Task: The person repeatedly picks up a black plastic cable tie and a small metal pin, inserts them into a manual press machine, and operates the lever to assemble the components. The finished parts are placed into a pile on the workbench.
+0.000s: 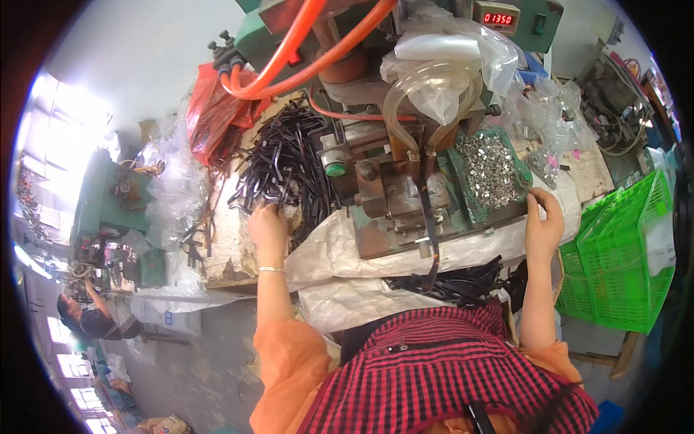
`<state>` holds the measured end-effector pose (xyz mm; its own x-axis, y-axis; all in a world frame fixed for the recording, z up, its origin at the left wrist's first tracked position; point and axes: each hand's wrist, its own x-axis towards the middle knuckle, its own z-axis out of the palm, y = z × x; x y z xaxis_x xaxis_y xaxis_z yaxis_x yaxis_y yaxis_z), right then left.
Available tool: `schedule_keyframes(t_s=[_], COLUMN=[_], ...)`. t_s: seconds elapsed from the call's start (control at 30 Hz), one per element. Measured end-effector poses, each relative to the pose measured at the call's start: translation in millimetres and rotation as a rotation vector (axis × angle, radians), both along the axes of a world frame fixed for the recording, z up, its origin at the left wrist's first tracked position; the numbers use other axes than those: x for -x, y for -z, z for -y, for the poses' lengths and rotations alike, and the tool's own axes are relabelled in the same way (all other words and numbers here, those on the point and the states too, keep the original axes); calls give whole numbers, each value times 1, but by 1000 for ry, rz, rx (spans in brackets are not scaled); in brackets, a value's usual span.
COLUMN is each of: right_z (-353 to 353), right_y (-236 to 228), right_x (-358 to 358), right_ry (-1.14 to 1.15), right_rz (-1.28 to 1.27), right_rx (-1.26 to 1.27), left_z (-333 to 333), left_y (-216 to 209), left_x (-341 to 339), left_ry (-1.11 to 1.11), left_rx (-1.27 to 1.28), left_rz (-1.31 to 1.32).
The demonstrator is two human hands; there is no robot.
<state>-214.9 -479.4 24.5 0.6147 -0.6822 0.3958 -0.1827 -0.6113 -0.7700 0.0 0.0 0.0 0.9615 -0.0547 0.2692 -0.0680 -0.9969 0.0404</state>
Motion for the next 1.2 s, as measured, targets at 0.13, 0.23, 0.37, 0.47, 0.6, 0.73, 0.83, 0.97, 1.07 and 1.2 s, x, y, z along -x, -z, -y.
schedule_keyframes(t_s=[0.13, 0.23, 0.37, 0.47, 0.6, 0.73, 0.83, 0.97, 1.07, 1.2], right_z=[-16, -62, -99, -121, -126, -129, -139, -131, -94, -24], right_y=[-20, -60, -71, -57, -59, -72, -90, -100, -91, -14], right_x=[-12, -48, -96, -96, -89, -91, -83, -60, -66, -68], right_ry=[-147, -478, -572, -577, -601, -658, -673, -706, -667, -160], right_rz=[67, 206, 232, 379, 406, 370, 355, 289, 185, -251], right_rx=[-103, -99, -453, -629, -744, -903, -912, -719, -95, 427], left_z=[24, 29, 94, 110, 136, 148, 162, 174, 189, 198], left_y=[-10, -15, -29, -21, -72, -151, -165, -144, -128, -104], left_x=[2, 0, 13, 47, 75, 85, 73, 87, 107, 101], left_ry=[71, 141, 189, 160, 312, 892, 767, 1051, 1159, 1181], left_rx=[270, 566, 1329, 1542, 1669, 1509, 1309, 864, 595, 498], left_rz=[176, 231, 45, 91, 297, 417, 425, 605, 531, 575])
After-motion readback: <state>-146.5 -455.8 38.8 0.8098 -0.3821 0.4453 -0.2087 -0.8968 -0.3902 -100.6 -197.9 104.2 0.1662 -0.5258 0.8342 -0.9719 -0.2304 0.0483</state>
